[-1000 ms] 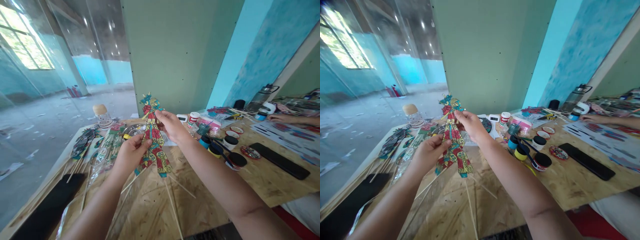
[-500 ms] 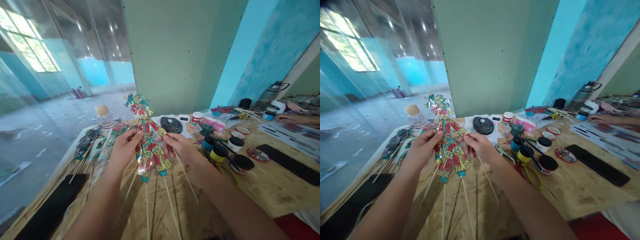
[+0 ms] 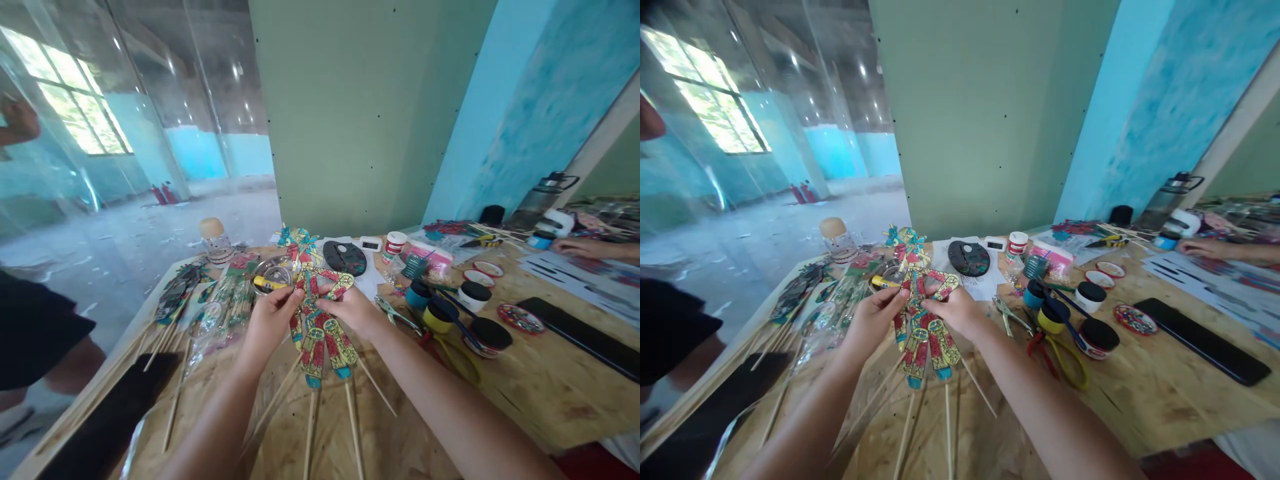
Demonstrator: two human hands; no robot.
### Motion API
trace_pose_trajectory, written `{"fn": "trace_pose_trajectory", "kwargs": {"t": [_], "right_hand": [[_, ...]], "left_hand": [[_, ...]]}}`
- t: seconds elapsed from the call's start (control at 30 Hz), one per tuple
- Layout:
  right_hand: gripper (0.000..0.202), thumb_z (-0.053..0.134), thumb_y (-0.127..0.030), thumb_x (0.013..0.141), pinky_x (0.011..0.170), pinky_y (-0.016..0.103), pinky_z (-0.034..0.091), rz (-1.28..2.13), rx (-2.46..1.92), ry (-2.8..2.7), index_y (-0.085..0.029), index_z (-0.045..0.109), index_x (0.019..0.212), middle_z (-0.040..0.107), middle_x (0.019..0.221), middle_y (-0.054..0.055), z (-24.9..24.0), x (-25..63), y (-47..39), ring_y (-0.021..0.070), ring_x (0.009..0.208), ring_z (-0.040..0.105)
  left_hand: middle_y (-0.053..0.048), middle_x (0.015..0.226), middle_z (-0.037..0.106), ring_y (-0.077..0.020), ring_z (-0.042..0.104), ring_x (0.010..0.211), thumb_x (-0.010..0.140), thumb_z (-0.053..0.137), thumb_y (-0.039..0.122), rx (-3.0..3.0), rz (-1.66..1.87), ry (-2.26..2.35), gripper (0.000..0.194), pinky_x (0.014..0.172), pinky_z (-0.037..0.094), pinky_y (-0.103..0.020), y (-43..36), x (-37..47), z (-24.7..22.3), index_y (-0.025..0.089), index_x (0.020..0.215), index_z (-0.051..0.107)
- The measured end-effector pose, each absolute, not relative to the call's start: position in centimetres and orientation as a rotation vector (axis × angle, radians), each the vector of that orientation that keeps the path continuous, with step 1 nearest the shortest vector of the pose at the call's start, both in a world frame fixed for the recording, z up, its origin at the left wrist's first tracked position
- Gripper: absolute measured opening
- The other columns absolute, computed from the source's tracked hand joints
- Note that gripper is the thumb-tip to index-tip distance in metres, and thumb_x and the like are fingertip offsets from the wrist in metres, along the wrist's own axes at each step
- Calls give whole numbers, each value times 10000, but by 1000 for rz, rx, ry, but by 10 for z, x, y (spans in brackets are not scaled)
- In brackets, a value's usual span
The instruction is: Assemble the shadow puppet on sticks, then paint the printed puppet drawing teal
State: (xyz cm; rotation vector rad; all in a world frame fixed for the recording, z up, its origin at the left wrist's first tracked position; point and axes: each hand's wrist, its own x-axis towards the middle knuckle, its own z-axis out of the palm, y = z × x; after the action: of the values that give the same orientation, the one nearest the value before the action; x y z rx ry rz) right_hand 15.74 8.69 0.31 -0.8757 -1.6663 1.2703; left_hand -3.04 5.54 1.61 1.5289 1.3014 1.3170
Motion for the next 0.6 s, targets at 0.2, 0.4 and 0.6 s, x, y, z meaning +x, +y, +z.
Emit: {"fn": "trace_pose_trajectory", "kwargs": {"t": [0.2,0.4,0.6], "right_hand": [[261,737,-367,782,890,432,530,1209,-969,-1648,-217,734,996,761,993,64,-2,165,95,263,931,702],[340,691,-415,803,974,441,472,1049,-1012,-1548,-194,708,1061,736,1097,84,-5,162,98,278,1045,669],[370,715,-426,753,903,442,493,1094,-1017,-1502,-174,706,1023,750,976,85,-7,159,99,283,949,685]], "left_hand": [[-1,735,663,-127,579,613,768,634,623,1388,1318,1256,475,566,450,-248,67,-42,9,171,911,671],[-27,810,719,-142,646,661,743,686,592,1399,1157,1142,444,633,519,-277,65,-34,6,178,904,673],[11,593,644,-123,572,483,670,760,585,1373,974,1081,431,482,448,-257,63,-25,5,171,688,638]]}}
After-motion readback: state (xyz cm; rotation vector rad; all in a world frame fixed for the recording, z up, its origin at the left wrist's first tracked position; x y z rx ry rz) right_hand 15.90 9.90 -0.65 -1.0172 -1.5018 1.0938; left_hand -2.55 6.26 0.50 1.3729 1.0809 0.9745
